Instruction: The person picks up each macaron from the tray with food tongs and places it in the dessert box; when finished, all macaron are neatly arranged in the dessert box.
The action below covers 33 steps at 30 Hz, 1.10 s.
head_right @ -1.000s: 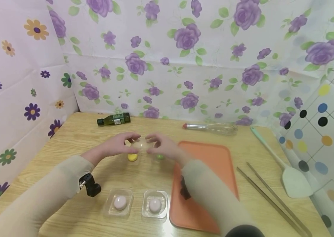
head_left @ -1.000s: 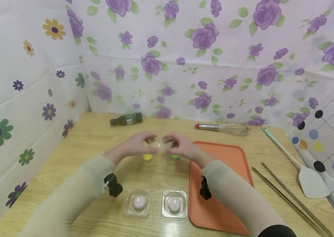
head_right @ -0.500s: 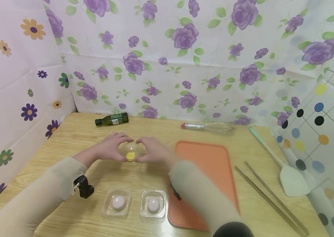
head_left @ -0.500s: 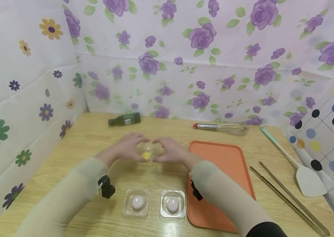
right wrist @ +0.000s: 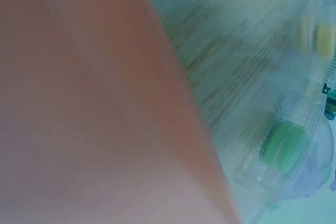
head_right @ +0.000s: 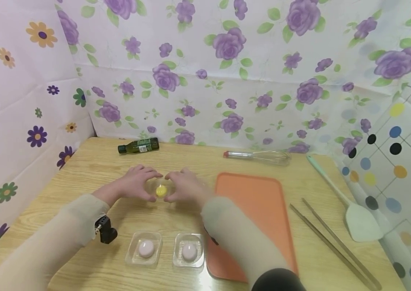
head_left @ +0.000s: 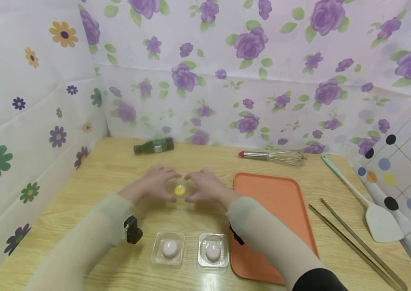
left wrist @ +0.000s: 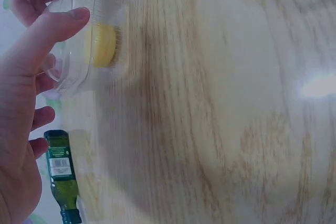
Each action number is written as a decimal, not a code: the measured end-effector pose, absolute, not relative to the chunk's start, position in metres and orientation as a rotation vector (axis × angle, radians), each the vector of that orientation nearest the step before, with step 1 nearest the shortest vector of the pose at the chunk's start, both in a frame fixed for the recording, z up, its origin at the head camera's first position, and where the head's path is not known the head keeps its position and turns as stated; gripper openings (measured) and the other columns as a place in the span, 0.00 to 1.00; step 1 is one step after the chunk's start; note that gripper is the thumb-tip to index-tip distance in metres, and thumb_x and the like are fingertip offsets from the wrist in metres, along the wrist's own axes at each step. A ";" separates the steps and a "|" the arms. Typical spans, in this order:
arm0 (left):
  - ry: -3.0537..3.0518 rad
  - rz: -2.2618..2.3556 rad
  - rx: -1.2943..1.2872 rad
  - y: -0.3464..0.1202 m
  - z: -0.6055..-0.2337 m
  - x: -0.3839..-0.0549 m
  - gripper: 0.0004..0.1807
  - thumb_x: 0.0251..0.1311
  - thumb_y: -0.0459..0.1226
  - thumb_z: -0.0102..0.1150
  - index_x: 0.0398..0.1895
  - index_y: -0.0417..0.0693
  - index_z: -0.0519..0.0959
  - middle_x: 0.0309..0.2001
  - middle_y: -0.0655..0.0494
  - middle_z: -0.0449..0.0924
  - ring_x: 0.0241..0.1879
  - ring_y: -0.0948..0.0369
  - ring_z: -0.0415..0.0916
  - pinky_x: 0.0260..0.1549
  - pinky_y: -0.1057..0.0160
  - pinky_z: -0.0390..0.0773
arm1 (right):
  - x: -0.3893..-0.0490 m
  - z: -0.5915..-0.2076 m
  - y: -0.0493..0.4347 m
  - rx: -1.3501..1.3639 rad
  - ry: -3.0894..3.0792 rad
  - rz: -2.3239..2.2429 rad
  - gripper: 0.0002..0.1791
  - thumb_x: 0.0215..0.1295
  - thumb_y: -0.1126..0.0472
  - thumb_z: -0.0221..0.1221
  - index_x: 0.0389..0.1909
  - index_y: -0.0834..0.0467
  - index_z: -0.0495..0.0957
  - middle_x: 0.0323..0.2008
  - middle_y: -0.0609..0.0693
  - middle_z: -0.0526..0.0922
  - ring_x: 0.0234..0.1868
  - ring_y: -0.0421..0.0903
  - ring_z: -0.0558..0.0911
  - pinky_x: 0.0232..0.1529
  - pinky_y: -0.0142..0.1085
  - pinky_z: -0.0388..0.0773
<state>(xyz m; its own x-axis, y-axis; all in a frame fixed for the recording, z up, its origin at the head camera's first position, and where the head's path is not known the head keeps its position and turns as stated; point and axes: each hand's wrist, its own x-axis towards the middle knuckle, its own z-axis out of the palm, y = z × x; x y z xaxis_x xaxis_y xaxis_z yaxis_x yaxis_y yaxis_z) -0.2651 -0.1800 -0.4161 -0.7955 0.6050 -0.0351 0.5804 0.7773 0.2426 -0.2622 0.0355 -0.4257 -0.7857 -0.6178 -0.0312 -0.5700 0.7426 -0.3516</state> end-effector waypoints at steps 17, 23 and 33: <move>2.837 0.264 0.917 -0.174 -0.422 -0.268 0.45 0.39 0.58 0.68 0.63 0.50 0.69 0.62 0.50 0.68 0.60 0.47 0.61 0.62 0.42 0.50 | -0.258 -0.421 0.037 -0.904 2.783 -0.398 0.40 0.47 0.42 0.68 0.63 0.50 0.68 0.58 0.47 0.74 0.55 0.49 0.66 0.54 0.45 0.68; 2.828 0.296 0.901 -0.172 -0.429 -0.269 0.45 0.39 0.58 0.67 0.63 0.48 0.69 0.61 0.51 0.69 0.61 0.49 0.62 0.62 0.44 0.51 | -0.258 -0.421 0.040 -0.912 2.770 -0.369 0.40 0.48 0.41 0.67 0.62 0.50 0.69 0.57 0.46 0.74 0.56 0.48 0.66 0.55 0.45 0.67; 2.811 0.335 0.879 -0.176 -0.428 -0.265 0.45 0.41 0.56 0.66 0.65 0.47 0.67 0.63 0.48 0.67 0.63 0.47 0.59 0.64 0.44 0.46 | -0.271 -0.422 0.079 -0.934 2.860 -0.213 0.38 0.53 0.37 0.61 0.63 0.51 0.69 0.61 0.50 0.71 0.60 0.53 0.66 0.59 0.47 0.60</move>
